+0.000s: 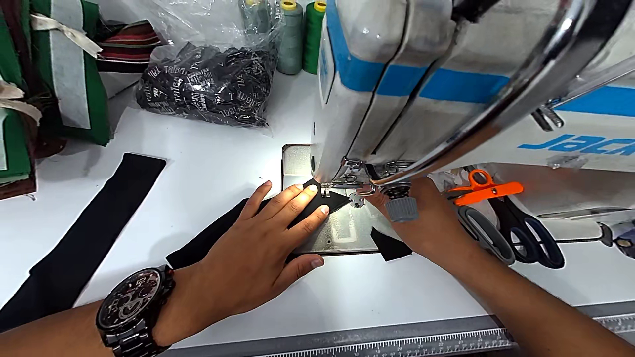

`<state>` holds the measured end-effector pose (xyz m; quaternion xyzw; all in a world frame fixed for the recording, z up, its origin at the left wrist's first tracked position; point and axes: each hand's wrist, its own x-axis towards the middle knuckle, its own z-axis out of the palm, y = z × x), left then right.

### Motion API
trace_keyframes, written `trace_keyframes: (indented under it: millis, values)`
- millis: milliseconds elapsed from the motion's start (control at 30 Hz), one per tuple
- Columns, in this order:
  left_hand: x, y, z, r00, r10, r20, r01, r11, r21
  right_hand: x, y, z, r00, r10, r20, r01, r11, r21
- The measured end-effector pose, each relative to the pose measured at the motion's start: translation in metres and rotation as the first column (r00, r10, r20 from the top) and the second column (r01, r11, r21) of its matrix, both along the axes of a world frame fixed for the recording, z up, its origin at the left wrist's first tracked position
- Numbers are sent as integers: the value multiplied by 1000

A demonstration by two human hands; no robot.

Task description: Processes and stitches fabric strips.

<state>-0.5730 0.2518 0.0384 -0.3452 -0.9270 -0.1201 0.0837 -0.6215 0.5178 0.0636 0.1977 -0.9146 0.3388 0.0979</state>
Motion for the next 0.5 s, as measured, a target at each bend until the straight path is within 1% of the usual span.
trace_keyframes:
  millis: [67,100,167,233,300,333,433,500]
  values:
    - [0,0,0,1000,-2,-2,2,1000,-7,0,1,-1,1000,13,-16,-13,1000,23]
    - [0,0,0,1000,-6,-3,6,1000,-11,1,3,-2,999,25,-44,-22,998,60]
    - [0,-1,1,1000,-13,-22,12,1000,-20,4,5,-7,984,83,-160,-59,987,146]
    - [4,1,4,993,-9,-119,5,999,-34,8,5,-13,970,151,-190,-110,971,211]
    - [8,4,6,970,17,-244,-34,997,-65,8,7,-17,972,184,-148,-144,959,246]
    - [10,5,7,962,37,-271,-64,994,-91,7,8,-19,972,200,-125,-163,952,258]
    - [3,0,10,969,55,-243,-81,992,-97,7,10,-21,964,242,-109,-206,941,269]
    - [-14,-13,17,987,47,-155,-61,995,-82,9,12,-19,959,258,-117,-226,945,235]
